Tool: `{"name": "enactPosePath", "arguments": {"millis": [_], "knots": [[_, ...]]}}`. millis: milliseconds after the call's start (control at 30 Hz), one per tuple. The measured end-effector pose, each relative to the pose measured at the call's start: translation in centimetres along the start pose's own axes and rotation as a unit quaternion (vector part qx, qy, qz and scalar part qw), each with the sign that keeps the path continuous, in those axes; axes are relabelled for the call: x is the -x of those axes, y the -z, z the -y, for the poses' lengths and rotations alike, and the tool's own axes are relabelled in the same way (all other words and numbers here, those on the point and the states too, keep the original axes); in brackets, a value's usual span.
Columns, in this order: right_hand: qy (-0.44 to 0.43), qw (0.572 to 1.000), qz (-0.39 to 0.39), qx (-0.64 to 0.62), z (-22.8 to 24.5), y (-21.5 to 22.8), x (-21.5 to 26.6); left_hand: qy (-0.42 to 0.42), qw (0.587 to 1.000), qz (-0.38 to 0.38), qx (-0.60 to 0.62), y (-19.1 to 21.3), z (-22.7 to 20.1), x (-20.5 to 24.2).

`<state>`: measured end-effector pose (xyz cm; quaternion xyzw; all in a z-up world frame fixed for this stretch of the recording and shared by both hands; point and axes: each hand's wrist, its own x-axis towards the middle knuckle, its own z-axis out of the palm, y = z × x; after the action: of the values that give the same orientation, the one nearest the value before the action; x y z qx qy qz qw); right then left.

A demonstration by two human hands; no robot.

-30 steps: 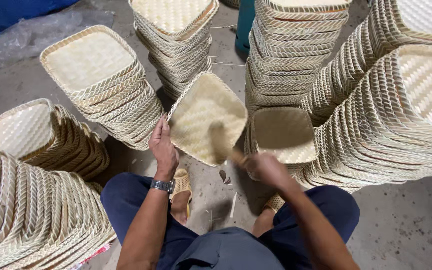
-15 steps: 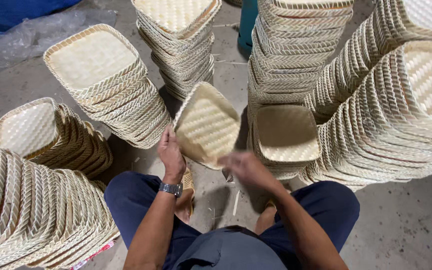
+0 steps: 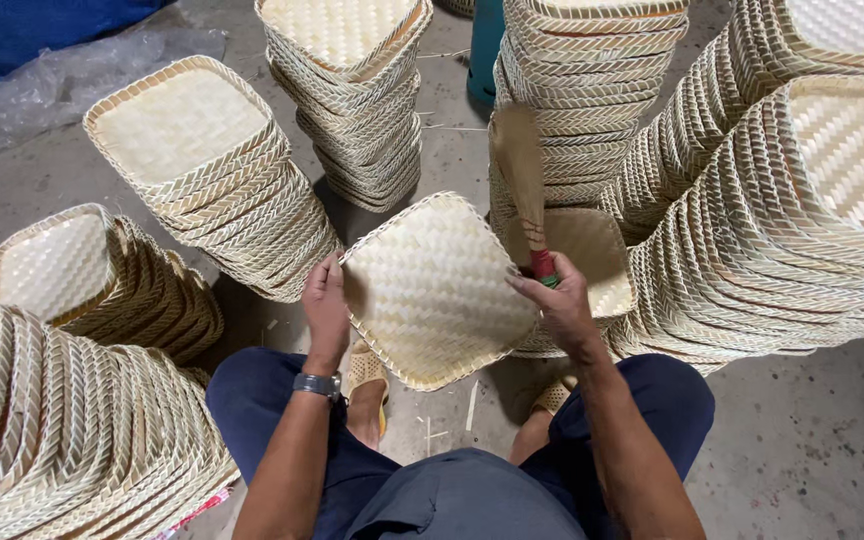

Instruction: The person uses a small broom to sweep debris out of woven trays, handling them one at a time and placing them into stacks on the floor.

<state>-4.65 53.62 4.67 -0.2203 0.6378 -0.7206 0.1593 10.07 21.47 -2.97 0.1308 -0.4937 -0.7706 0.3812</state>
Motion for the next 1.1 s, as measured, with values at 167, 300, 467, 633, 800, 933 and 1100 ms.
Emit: {"name": "enactPosePath", "arguments": {"millis": [167,300,467,633,800,933,1100], "knots": [[0.046,0.988,-0.093,0.111,-2.0,-3.3,1.4,-0.132,0.884,-0.002,-0.449,-5.5,0.0,2.9],[0.143,0.955,-0.117,0.232,-4.3,-7.1,3.6,0.035,0.95,0.043,-0.306,-11.2,2.1,5.4],[0.063,0.963,0.06,0.255,-0.4,-7.5,4.7,-0.042,0.993,0.056,-0.093,-9.7,4.2,5.6],[0.293,0.89,0.041,0.348,5.7,-4.0,3.4,-0.055,0.962,0.068,-0.257,-5.9,1.3,3.0],[-0.037,0.85,0.084,0.519,-1.2,0.5,-0.8,0.119,0.963,0.14,-0.199,-4.8,-7.1,2.9],[-0.011,0.922,-0.012,0.388,-6.1,2.3,-0.9,0.095,0.988,0.117,-0.046,-3.4,-7.4,2.6],[-0.15,0.965,0.214,-0.018,-0.3,-5.2,3.7,0.045,0.987,0.149,-0.026,-0.4,2.7,1.4]]}}
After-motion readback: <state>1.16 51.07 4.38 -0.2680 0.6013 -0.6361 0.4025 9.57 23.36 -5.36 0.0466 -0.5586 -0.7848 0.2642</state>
